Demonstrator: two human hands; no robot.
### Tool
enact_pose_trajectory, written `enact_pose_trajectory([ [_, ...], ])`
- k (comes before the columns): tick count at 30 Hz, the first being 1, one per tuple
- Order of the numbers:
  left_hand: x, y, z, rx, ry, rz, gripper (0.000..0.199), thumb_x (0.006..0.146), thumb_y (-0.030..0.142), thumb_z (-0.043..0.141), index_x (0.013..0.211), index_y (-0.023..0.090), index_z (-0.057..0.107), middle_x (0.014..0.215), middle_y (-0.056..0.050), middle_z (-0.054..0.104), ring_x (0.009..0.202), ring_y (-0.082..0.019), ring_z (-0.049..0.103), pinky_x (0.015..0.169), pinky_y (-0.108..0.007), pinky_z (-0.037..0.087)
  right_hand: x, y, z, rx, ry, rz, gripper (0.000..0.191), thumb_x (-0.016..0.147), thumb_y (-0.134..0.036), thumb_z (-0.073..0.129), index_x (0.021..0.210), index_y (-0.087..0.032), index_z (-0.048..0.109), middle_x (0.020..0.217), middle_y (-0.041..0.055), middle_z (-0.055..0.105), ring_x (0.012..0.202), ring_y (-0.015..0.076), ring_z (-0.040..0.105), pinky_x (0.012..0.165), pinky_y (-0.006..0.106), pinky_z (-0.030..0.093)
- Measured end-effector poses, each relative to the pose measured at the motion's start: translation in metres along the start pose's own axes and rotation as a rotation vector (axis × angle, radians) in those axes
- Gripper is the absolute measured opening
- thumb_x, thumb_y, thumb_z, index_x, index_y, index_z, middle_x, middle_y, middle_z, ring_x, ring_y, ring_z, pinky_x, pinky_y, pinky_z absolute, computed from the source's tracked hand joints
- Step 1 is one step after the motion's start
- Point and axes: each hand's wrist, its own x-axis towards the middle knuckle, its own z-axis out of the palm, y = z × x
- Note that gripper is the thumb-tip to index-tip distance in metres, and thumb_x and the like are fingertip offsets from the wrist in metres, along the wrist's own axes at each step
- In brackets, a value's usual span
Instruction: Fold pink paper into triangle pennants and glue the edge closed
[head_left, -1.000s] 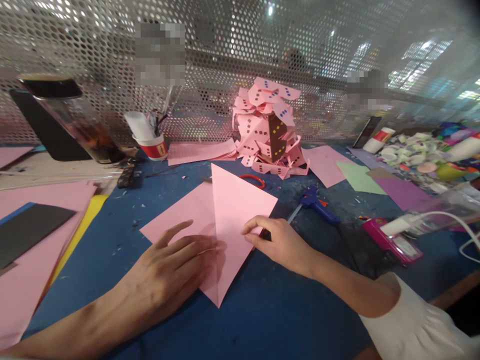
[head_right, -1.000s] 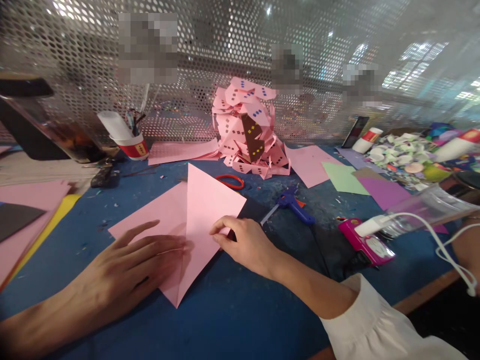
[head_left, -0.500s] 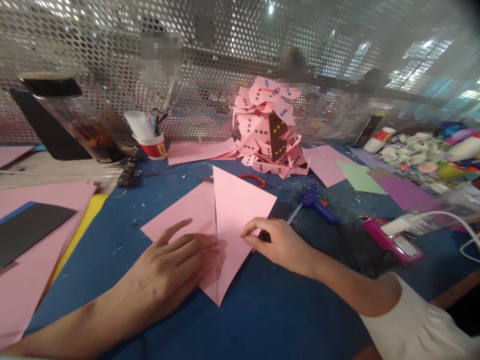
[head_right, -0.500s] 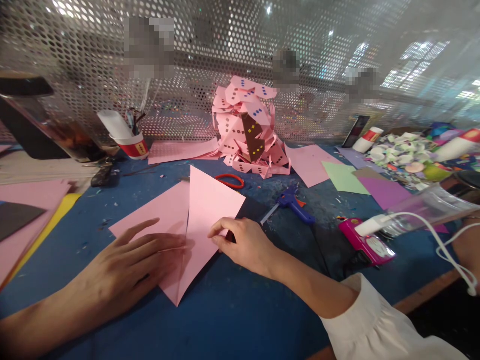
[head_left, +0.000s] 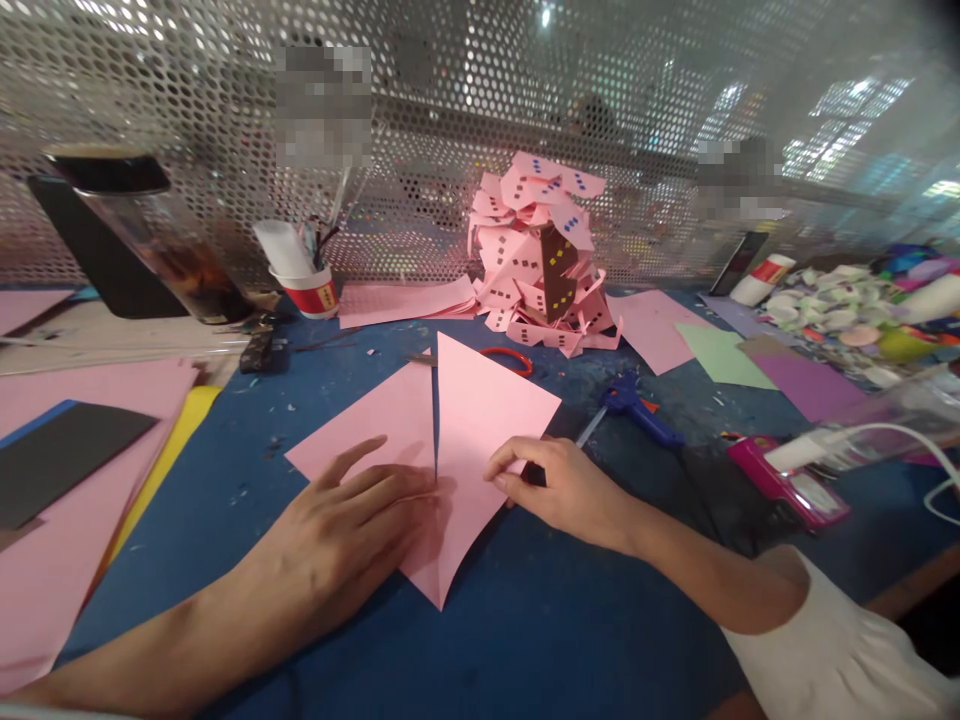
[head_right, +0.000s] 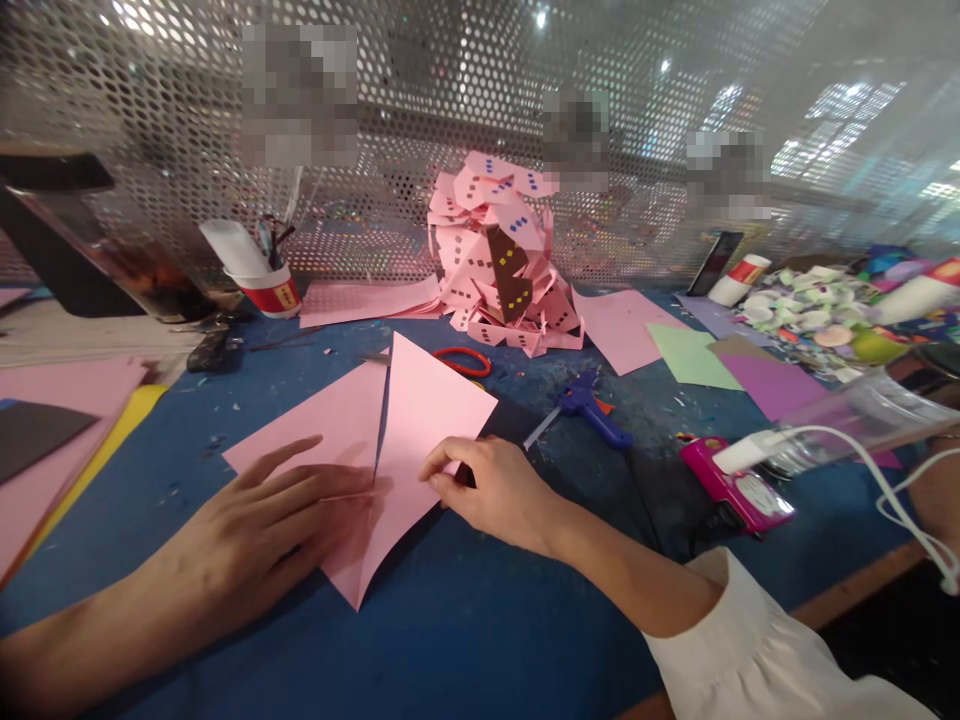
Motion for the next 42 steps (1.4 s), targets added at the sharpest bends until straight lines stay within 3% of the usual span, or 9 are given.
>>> enact_pose_trajectory([
  [16,-0.002,-0.003,0.001,0.017,0.019,0.051,0.032,0.102,0.015,0.053,0.129,0.027,0.066,0.131,0.000,0.073,0.121,-0.014,0.067,0.131,-0.043,0.021,0.000,-0.003,-0.002,0.008,-0.009,0.039,0.013,0.095,-0.023,0.064,0.100,-0.025,0.076,0.099,-0.0001,0.081,0.089,0.0170,0.075,0.080,0.027,0.054],
  [21,-0.003,0.002,0.001,-0.028,0.032,0.072,0.026,0.101,0.012,0.054,0.123,0.022,0.066,0.122,-0.002,0.077,0.119,-0.016,0.068,0.129,-0.047,0.029,0.000,-0.001,0.000,0.027,0.014,0.022,0.013,0.095,-0.023,0.064,0.100,-0.025,0.075,0.097,0.0000,0.081,0.087,0.0162,0.075,0.080,0.026,0.053],
  [26,-0.001,0.007,-0.001,-0.038,0.025,0.045,0.028,0.103,0.016,0.055,0.126,0.025,0.067,0.125,-0.001,0.076,0.118,-0.015,0.068,0.128,-0.044,0.030,0.001,0.001,0.001,0.026,0.033,0.011,0.012,0.095,-0.021,0.064,0.099,-0.024,0.075,0.091,-0.0009,0.079,0.081,0.0146,0.073,0.076,0.025,0.052],
  [42,0.000,0.008,0.000,-0.063,0.037,0.013,0.030,0.102,0.015,0.055,0.127,0.027,0.068,0.120,0.000,0.077,0.116,-0.015,0.070,0.127,-0.042,0.033,0.001,0.001,0.001,0.012,0.006,-0.019,0.013,0.096,-0.022,0.065,0.102,-0.027,0.076,0.102,-0.0013,0.081,0.092,0.0165,0.075,0.086,0.028,0.054],
])
